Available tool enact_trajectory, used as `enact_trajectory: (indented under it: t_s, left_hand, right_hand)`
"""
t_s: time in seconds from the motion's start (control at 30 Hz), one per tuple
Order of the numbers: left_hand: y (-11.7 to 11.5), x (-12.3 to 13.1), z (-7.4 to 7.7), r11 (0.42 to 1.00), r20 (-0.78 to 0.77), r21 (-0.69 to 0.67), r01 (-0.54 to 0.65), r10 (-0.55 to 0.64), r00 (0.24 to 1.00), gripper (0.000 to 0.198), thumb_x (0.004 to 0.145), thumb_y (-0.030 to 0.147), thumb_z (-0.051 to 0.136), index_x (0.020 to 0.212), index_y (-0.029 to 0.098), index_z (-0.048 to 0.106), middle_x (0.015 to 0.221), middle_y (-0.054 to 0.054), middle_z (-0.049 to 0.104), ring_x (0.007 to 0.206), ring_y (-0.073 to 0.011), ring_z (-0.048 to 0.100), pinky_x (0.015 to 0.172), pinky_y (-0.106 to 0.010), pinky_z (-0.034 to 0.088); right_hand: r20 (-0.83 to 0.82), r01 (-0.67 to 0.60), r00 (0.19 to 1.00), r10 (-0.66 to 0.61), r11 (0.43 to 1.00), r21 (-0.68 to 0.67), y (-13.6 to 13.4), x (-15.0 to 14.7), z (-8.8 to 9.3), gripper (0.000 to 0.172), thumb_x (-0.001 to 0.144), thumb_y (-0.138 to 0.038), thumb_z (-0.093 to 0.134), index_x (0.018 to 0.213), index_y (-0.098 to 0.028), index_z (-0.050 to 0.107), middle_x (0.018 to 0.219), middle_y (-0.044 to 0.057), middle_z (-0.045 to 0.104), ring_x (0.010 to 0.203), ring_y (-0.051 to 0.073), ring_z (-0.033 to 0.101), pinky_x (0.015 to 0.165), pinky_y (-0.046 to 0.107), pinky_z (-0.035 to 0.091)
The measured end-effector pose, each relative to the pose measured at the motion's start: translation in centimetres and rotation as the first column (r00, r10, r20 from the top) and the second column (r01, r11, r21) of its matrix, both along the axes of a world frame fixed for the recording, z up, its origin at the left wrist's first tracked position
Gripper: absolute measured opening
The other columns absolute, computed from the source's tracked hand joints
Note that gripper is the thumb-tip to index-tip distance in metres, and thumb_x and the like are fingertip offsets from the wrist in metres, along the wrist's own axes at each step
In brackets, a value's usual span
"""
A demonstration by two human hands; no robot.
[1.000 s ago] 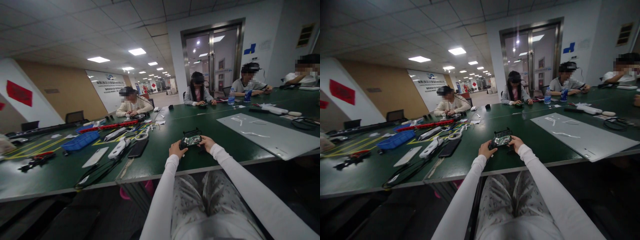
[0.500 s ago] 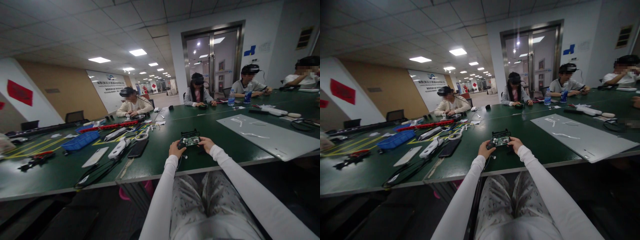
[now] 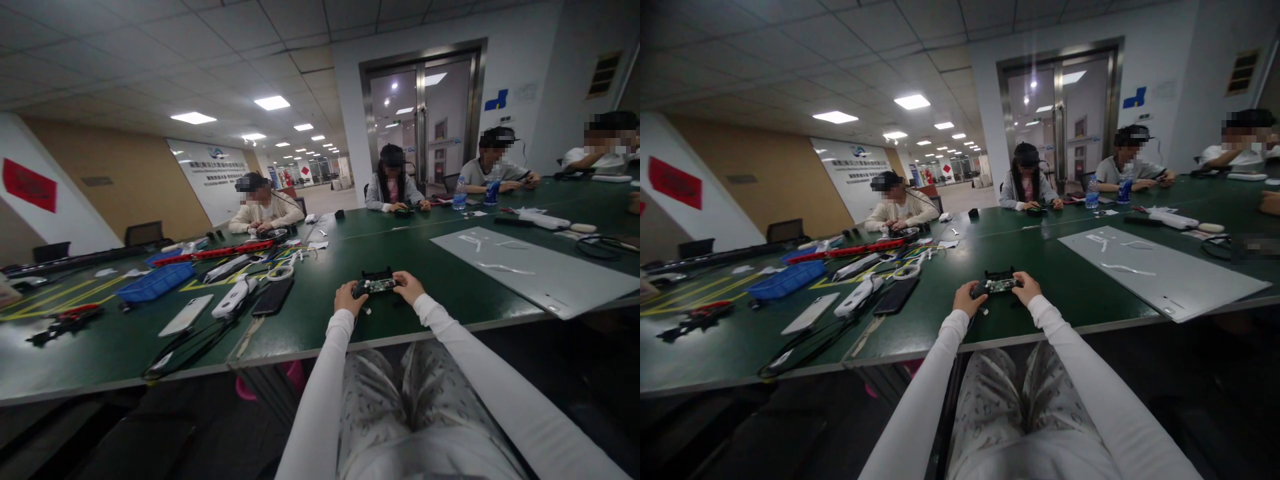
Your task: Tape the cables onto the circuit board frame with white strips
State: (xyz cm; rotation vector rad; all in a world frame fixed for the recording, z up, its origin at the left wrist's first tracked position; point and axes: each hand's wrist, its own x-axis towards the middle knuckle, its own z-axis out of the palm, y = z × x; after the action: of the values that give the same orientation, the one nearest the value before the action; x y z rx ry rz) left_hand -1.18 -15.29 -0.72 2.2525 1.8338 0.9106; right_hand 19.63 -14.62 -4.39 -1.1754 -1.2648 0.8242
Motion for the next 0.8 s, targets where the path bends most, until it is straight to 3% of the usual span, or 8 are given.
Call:
enact_trajectory:
  t_s: [0.27, 0.4, 0.8]
  left_hand:
    - [-0.7, 0.4, 0.7, 0.998, -0.078, -0.026, 0.064, -0.066, 0.995, 0.043, 0.064, 0.035, 0.062, 0.105, 0.029, 0.053, 0.113, 0.000, 0.050, 0.107, -0.0217, 0.041, 0.087, -0.034, 0.035]
    - [-1.1, 0.6, 1.0, 0.997, -0.090, -0.046, 0.061, -0.065, 0.994, 0.032, 0.066, 0.035, 0.061, 0.097, 0.031, 0.058, 0.112, 0.002, 0.051, 0.106, -0.0212, 0.041, 0.086, -0.034, 0.036]
    - [-1.1, 0.5, 0.9, 0.998, -0.065, -0.037, 0.047, -0.049, 0.997, 0.028, 0.063, 0.035, 0.064, 0.090, 0.027, 0.060, 0.106, 0.002, 0.055, 0.102, -0.0200, 0.045, 0.086, -0.033, 0.036]
  right_hand:
    - [0.191, 0.033, 0.981, -0.047, 0.997, 0.072, -1.9, -0.2, 1.4, 0.033, 0.052, -0.008, 0.057, 0.080, -0.023, 0.060, 0.088, 0.000, 0.059, 0.090, 0.018, 0.051, 0.091, 0.036, 0.032]
    - [0.215, 0.018, 0.976, -0.039, 0.995, 0.099, -2.2, -0.3, 1.7, 0.031, 0.051, -0.005, 0.057, 0.076, -0.023, 0.061, 0.085, 0.000, 0.059, 0.086, 0.018, 0.051, 0.090, 0.035, 0.032]
    - [0.282, 0.018, 0.959, -0.044, 0.996, 0.093, -2.4, -0.2, 1.8, 0.018, 0.056, -0.013, 0.059, 0.071, -0.023, 0.062, 0.077, -0.001, 0.058, 0.074, 0.015, 0.052, 0.083, 0.034, 0.037]
